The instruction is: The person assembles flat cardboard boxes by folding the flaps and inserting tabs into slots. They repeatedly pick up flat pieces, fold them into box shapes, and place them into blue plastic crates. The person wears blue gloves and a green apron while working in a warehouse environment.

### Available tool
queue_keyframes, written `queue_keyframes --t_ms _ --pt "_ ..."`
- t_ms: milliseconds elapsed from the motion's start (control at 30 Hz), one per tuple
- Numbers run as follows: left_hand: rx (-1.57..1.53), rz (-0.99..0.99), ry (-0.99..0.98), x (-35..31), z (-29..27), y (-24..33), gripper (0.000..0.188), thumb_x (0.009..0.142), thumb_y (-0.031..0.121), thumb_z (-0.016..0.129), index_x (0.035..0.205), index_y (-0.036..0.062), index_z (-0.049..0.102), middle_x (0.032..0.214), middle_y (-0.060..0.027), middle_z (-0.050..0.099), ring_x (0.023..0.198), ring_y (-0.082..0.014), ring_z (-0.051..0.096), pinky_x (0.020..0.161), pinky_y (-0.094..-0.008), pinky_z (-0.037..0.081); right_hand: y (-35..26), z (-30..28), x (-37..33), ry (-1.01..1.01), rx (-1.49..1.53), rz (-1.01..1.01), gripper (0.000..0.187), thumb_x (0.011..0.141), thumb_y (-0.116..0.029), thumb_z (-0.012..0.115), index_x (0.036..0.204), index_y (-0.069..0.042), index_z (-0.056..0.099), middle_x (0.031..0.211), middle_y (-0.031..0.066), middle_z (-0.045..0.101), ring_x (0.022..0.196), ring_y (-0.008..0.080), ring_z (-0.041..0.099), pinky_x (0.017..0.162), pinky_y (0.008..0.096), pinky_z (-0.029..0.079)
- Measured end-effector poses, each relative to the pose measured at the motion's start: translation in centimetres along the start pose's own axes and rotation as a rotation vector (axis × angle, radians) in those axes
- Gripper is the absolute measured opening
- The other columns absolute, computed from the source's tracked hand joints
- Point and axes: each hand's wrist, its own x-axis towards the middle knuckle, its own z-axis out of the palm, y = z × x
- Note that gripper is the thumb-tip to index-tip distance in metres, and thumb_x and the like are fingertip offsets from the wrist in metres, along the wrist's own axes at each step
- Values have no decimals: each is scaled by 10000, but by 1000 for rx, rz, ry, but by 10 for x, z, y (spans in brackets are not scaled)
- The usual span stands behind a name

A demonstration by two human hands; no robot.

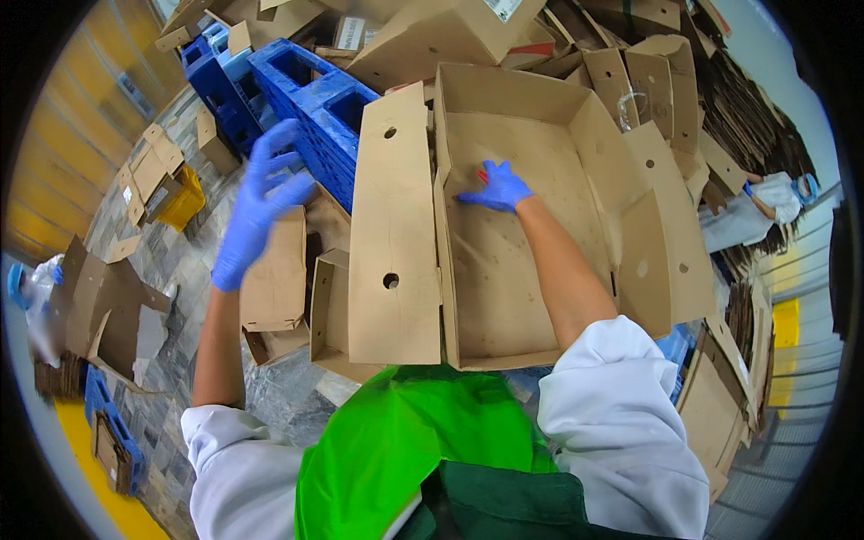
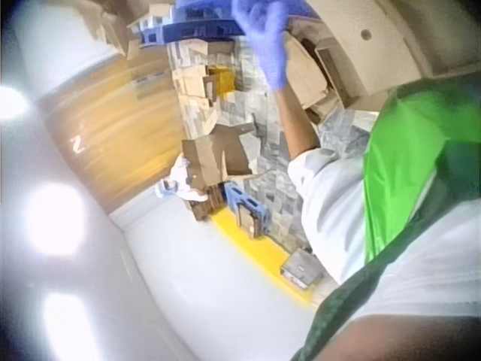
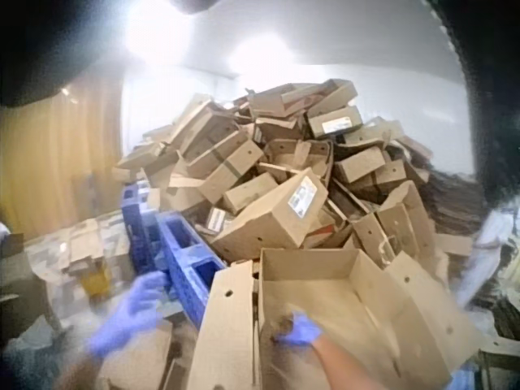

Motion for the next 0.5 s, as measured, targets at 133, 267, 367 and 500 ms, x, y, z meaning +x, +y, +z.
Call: queue_keyframes --t_ms 133,267,367,500 --pt "346 205 -196 -35 56 25 693 890 402 669 1441 62 422 1391 -180 482 1315 -330 444 1122 -434 326 -2 -2 0 -6 2 -61 890 767 -677 672 1335 -14 500 1354 280 472 1203 391 541 1018 439 460" --pt "238 131 -273 -37 104 2 675 937 457 604 1426 30 420 1352 -239 504 1257 -406 479 1081 -466 367 -14 -23 -28 -221 84 -123 719 805 -675 638 1095 -17 652 1067 220 616 948 296 569 862 425 472" --pt "178 72 -282 -26 126 -38 621 977 425 530 1428 15 413 1354 -247 501 1224 -419 494 1057 -486 377 -20 -28 -71 -325 186 -241 635 851 -638 620 945 -15 689 851 165 633 763 233 509 745 423 454" --pt "470 251 -298 -23 142 -100 606 974 384 506 1454 29 403 1441 -226 453 1274 -421 462 1066 -487 372 -31 -39 -164 -370 259 -436 584 916 -593 581 987 -28 708 875 166 685 777 262 621 775 388 499"
